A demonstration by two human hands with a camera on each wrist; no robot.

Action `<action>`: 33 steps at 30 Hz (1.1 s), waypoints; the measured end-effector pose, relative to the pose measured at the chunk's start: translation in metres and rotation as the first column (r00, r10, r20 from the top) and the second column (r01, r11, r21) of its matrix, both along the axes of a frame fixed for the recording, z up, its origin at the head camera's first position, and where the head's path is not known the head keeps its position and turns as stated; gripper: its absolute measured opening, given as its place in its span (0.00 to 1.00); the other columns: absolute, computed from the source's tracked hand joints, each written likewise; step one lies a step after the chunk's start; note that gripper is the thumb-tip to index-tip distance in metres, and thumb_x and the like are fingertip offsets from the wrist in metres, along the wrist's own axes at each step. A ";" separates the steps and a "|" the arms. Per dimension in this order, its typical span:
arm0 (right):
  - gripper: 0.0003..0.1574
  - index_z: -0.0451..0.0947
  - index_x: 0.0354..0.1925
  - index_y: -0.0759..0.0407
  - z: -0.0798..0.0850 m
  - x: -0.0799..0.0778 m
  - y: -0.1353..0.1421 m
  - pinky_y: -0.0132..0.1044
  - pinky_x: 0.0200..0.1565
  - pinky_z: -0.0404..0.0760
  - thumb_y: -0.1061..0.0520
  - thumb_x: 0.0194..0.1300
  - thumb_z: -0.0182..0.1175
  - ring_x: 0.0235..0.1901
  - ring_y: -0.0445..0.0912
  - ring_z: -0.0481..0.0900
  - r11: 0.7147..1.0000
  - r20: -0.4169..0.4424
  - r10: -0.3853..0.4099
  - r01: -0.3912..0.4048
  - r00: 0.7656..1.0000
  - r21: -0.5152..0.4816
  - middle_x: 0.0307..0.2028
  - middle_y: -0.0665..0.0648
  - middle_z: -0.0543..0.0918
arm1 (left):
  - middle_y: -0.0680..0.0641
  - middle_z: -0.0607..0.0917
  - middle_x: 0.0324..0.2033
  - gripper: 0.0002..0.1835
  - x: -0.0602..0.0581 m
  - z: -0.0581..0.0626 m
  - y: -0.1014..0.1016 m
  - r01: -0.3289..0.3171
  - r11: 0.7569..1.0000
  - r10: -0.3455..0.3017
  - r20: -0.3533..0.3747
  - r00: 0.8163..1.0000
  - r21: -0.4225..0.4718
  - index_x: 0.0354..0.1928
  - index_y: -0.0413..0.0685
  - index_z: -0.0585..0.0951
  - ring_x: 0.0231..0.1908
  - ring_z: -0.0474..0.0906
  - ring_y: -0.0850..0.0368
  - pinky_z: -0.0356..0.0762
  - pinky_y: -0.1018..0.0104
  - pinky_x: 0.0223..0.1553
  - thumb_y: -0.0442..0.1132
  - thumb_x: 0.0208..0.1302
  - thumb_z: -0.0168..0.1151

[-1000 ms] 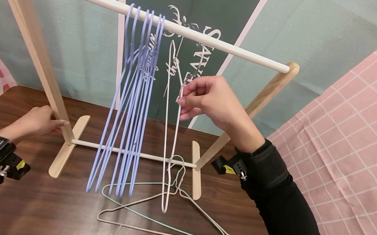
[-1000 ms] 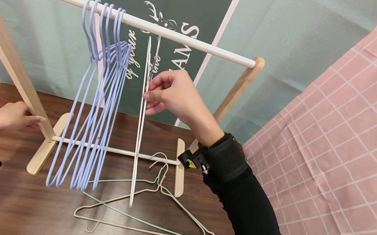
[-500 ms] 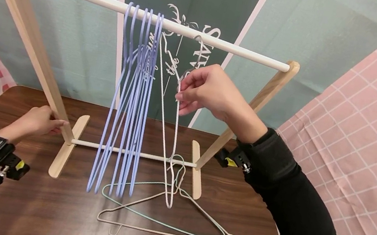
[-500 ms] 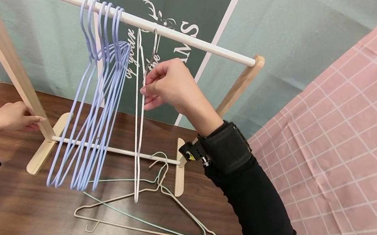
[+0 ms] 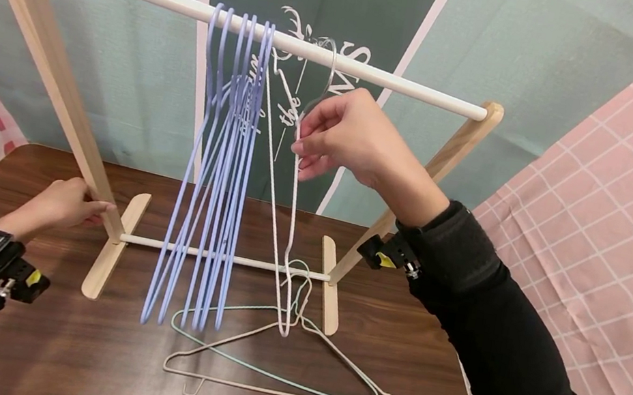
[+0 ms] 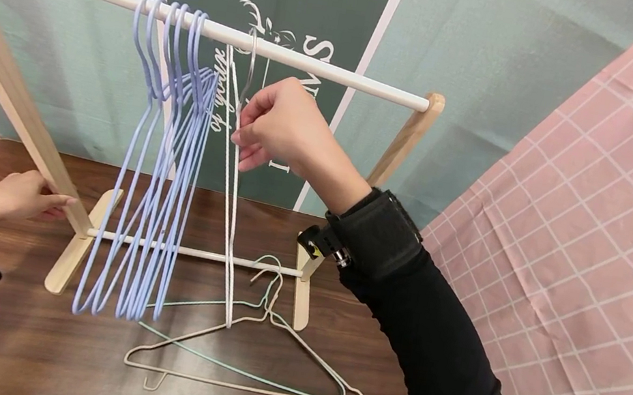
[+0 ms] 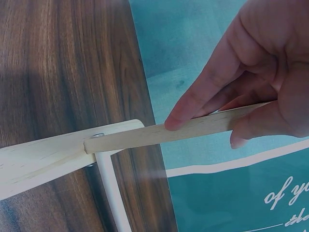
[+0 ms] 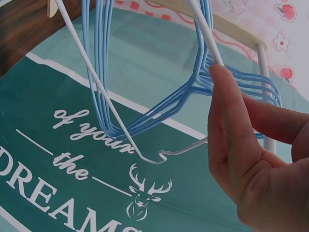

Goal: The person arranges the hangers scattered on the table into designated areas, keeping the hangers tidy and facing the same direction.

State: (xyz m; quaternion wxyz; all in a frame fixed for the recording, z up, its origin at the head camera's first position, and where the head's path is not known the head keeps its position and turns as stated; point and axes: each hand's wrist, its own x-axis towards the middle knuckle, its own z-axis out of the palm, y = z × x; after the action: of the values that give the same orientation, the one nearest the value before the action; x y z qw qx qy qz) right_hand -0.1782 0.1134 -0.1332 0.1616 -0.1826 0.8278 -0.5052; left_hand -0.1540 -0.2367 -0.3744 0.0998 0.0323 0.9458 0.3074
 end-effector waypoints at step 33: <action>0.06 0.72 0.26 0.73 0.000 -0.010 -0.032 0.39 0.27 0.81 0.72 0.55 0.60 0.19 0.50 0.80 0.973 -0.047 -0.029 0.039 0.998 0.229 0.24 0.64 0.78 | 0.51 0.80 0.17 0.20 0.000 0.001 -0.001 -0.003 1.000 0.003 0.014 1.000 0.007 0.32 0.23 0.78 0.19 0.75 0.60 0.68 0.66 0.19 0.40 0.66 0.53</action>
State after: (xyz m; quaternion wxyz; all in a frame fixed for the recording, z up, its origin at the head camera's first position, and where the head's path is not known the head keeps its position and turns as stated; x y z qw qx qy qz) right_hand -0.1886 0.0811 -0.1334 0.1551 -0.1591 0.8871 -0.4046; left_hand -0.1541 -0.2380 -0.3732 0.1061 0.0289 0.9440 0.3110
